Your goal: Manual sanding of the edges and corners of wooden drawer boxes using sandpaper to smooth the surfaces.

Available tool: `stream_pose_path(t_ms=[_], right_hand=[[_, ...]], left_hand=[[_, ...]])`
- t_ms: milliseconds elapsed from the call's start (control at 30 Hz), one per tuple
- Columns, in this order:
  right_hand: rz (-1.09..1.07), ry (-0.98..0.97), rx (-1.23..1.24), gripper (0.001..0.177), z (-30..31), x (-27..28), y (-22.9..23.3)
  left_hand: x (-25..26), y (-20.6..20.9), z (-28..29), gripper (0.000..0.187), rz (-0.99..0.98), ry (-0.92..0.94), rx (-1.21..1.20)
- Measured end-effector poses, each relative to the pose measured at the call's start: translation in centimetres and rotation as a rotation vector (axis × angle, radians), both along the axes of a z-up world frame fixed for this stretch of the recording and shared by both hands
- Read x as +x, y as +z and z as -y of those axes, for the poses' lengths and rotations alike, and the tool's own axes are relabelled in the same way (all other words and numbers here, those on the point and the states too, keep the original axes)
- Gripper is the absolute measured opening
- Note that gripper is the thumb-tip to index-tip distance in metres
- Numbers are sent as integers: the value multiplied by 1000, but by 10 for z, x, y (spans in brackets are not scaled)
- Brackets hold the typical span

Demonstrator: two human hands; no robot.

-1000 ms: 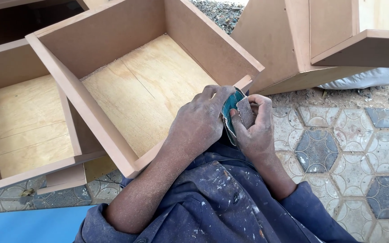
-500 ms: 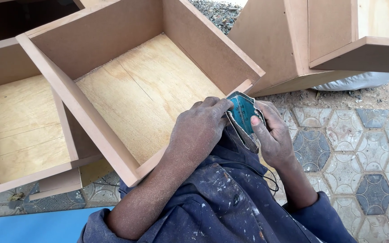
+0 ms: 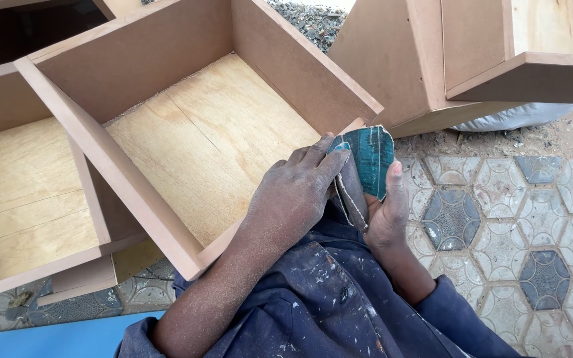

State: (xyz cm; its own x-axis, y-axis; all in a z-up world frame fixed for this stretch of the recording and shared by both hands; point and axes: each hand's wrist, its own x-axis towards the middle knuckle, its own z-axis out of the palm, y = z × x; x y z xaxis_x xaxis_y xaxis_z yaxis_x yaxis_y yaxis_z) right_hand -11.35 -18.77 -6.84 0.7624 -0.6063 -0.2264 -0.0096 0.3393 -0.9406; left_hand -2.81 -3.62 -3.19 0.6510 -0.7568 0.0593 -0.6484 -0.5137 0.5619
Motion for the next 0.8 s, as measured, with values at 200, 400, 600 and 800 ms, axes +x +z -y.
stream_pose_path(t_ms=[200, 400, 600, 800], right_hand=[[252, 539, -582, 100, 28, -5, 5], [90, 625, -526, 80, 49, -8, 10], [86, 560, -560, 59, 44, -2, 18], [201, 572, -1207, 52, 47, -1, 16]], left_hand=[[-4, -1, 1, 38, -37, 86, -4], [-2, 2, 1, 35, -1, 61, -21], [-3, -1, 1, 36, -4, 86, -49], [-1, -1, 1, 36, -15, 76, 11]])
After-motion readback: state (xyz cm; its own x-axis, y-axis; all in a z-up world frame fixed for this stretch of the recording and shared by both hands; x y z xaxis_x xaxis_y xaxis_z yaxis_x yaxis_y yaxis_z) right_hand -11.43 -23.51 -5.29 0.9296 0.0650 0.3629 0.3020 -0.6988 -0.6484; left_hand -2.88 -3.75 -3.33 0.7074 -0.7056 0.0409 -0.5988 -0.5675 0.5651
